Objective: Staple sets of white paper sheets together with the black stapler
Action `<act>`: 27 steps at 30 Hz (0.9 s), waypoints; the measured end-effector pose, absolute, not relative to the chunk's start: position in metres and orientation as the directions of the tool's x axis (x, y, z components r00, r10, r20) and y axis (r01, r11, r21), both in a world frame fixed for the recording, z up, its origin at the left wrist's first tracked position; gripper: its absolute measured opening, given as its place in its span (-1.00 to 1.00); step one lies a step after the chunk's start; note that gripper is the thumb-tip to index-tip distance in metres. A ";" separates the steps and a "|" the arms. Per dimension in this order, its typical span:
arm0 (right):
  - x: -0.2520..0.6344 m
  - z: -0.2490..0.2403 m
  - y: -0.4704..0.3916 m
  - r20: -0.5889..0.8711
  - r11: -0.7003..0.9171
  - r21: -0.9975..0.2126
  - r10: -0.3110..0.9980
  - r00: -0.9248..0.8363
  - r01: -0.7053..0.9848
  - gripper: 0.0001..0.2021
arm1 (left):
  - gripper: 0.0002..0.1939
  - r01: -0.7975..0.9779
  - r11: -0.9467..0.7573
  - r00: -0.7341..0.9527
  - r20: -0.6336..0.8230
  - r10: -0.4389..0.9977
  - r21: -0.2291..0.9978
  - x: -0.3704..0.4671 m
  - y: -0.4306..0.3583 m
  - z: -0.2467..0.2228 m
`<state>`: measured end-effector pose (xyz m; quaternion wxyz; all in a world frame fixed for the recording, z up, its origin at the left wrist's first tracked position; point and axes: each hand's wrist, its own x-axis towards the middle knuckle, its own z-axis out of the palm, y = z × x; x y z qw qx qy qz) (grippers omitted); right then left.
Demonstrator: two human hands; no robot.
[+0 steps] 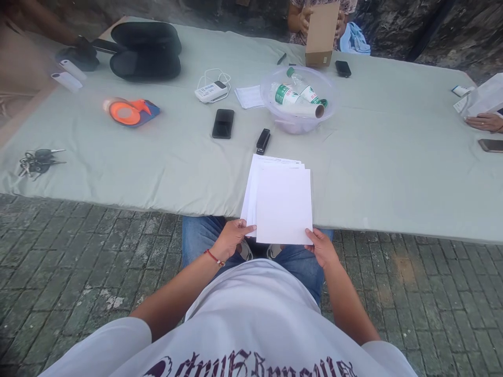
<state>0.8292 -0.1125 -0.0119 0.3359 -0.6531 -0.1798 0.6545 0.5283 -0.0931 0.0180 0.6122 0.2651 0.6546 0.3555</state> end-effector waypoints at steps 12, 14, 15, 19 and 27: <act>0.875 -0.016 -0.115 -0.645 -0.530 -0.762 0.667 0.372 -0.372 -0.69 | -0.73 -0.105 0.547 -0.239 -0.555 0.797 0.831 0.505 -0.092 0.016; 0.885 -0.013 -0.114 -0.673 -0.512 -0.734 0.640 0.372 -0.446 -0.70 | -0.60 -0.097 0.546 -0.278 -0.550 0.788 0.832 0.504 -0.092 0.015; 0.887 -0.011 -0.113 -0.688 -0.509 -0.716 0.632 0.356 -0.478 -0.70 | -0.46 -0.093 0.539 -0.286 -0.541 0.791 0.837 0.505 -0.092 0.015; 0.880 -0.003 -0.109 -0.710 -0.531 -0.673 0.660 0.246 -0.516 -0.71 | -0.36 -0.114 0.493 -0.232 -0.506 0.831 0.862 0.509 -0.095 0.017; 0.823 -0.006 -0.113 -0.601 -0.529 -0.785 0.776 0.191 -0.322 -0.68 | -0.54 -0.310 0.622 -0.004 -0.655 0.755 0.719 0.523 -0.090 0.027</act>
